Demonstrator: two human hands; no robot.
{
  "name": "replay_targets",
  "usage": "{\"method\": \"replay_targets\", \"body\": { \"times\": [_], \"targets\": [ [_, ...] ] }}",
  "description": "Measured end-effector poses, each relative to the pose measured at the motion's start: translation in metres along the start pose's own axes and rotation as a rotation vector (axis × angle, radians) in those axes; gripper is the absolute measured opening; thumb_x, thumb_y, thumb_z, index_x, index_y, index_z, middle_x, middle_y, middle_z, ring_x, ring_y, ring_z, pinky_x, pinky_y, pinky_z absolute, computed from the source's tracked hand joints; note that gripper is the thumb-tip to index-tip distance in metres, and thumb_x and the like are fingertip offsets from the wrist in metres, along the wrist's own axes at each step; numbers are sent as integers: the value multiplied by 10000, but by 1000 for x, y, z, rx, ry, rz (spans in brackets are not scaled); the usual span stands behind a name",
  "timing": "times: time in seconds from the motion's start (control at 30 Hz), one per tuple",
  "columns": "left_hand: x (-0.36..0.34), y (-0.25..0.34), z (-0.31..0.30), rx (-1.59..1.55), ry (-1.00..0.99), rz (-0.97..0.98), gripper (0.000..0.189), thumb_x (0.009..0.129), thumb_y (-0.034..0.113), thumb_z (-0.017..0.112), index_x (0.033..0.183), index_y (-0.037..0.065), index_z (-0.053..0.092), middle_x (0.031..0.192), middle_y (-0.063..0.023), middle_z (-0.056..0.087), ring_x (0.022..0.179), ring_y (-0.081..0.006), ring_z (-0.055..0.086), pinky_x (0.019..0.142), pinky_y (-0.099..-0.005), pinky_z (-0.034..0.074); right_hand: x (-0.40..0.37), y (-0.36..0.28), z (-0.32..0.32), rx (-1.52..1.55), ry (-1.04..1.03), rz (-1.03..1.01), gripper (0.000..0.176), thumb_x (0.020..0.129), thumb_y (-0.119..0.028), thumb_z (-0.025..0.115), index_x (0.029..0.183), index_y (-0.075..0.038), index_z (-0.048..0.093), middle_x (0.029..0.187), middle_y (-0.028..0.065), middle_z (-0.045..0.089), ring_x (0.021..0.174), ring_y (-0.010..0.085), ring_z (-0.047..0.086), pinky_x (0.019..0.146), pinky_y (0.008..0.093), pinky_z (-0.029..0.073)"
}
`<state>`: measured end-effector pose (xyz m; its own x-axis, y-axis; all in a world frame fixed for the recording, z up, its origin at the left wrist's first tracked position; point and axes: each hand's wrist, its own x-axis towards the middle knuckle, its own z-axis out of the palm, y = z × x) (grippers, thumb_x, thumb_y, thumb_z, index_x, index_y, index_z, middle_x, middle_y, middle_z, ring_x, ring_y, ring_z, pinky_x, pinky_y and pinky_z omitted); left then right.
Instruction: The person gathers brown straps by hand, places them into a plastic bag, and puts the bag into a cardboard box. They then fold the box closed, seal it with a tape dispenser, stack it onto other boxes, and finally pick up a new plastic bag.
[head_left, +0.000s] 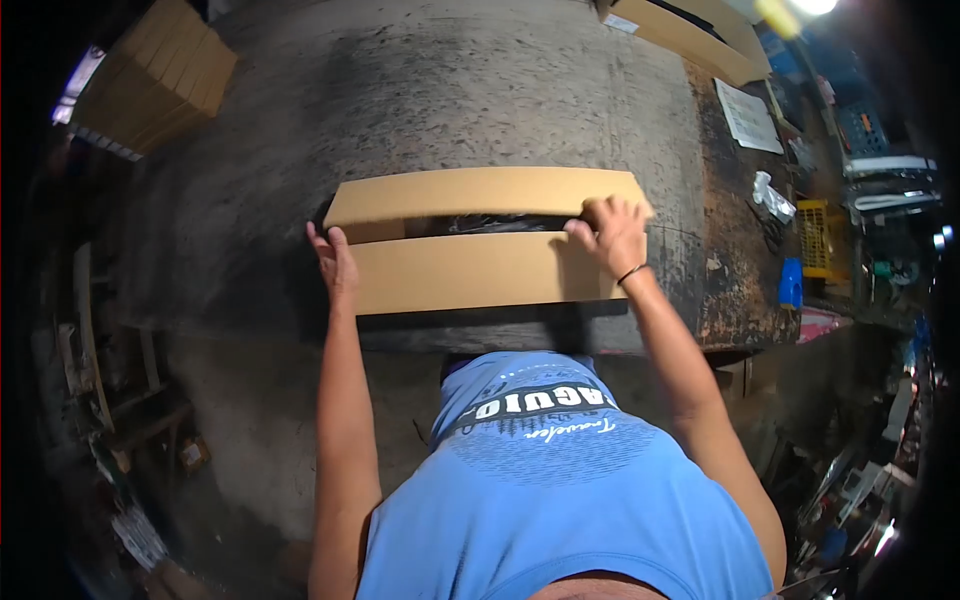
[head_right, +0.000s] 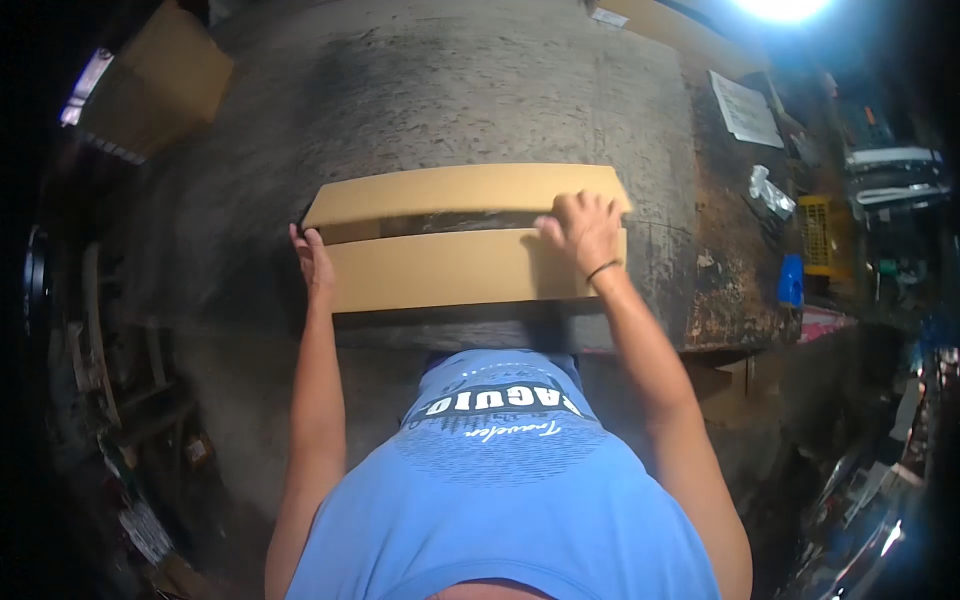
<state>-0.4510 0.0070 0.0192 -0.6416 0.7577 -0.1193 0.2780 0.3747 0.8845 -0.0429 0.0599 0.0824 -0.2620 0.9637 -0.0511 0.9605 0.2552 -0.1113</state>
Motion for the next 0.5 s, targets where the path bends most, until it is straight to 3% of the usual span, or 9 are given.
{"method": "replay_targets", "body": {
  "times": [0.07,0.13,0.2,0.3,0.4,0.47,0.5],
  "targets": [
    [3,-3,2,216,-45,35,733,883,488,489,1421,79,207,1245,-226,501,1162,-367,481,944,-407,377,-32,2,47,30,133,-59,614,797,-515,555,1256,-116,466,1240,124,482,1177,312,413,1012,579,207],
    [19,-20,3,146,-289,206,637,906,413,472,1394,58,268,1286,-240,471,1192,-359,459,948,-414,374,-45,-2,69,-46,84,32,695,834,-527,489,1371,-108,352,1418,119,338,1318,317,278,1053,577,153],
    [25,-31,9,301,-244,171,583,918,366,454,1387,67,277,1278,-225,483,1167,-370,475,940,-423,383,-43,-7,63,-35,-47,97,699,861,-528,432,1409,-117,290,1468,103,265,1360,324,209,1071,570,124],
    [13,-2,7,435,-325,63,588,920,410,423,1393,93,274,1288,-212,479,1155,-395,473,935,-434,386,-45,-4,67,-36,15,67,690,872,-533,400,1414,-124,274,1467,88,270,1361,318,207,1069,575,127],
    [17,-15,11,572,-191,97,587,915,463,392,1383,122,295,1260,-207,502,1119,-417,489,909,-459,401,-46,2,66,-20,27,82,663,892,-519,367,1417,-126,269,1470,77,268,1364,325,190,1066,582,130],
    [17,-16,8,599,-166,119,601,908,500,379,1365,115,316,1223,-217,525,1081,-424,510,874,-476,417,-40,11,55,-120,-69,277,646,896,-487,377,1425,-134,260,1479,84,247,1357,354,190,1055,588,153],
    [17,-15,6,615,-146,113,601,908,500,379,1365,115,316,1223,-217,525,1081,-424,510,874,-476,417,-41,22,55,-98,-2,297,621,905,-463,380,1425,-144,266,1480,78,251,1354,362,193,1040,608,168]
  ]
}}
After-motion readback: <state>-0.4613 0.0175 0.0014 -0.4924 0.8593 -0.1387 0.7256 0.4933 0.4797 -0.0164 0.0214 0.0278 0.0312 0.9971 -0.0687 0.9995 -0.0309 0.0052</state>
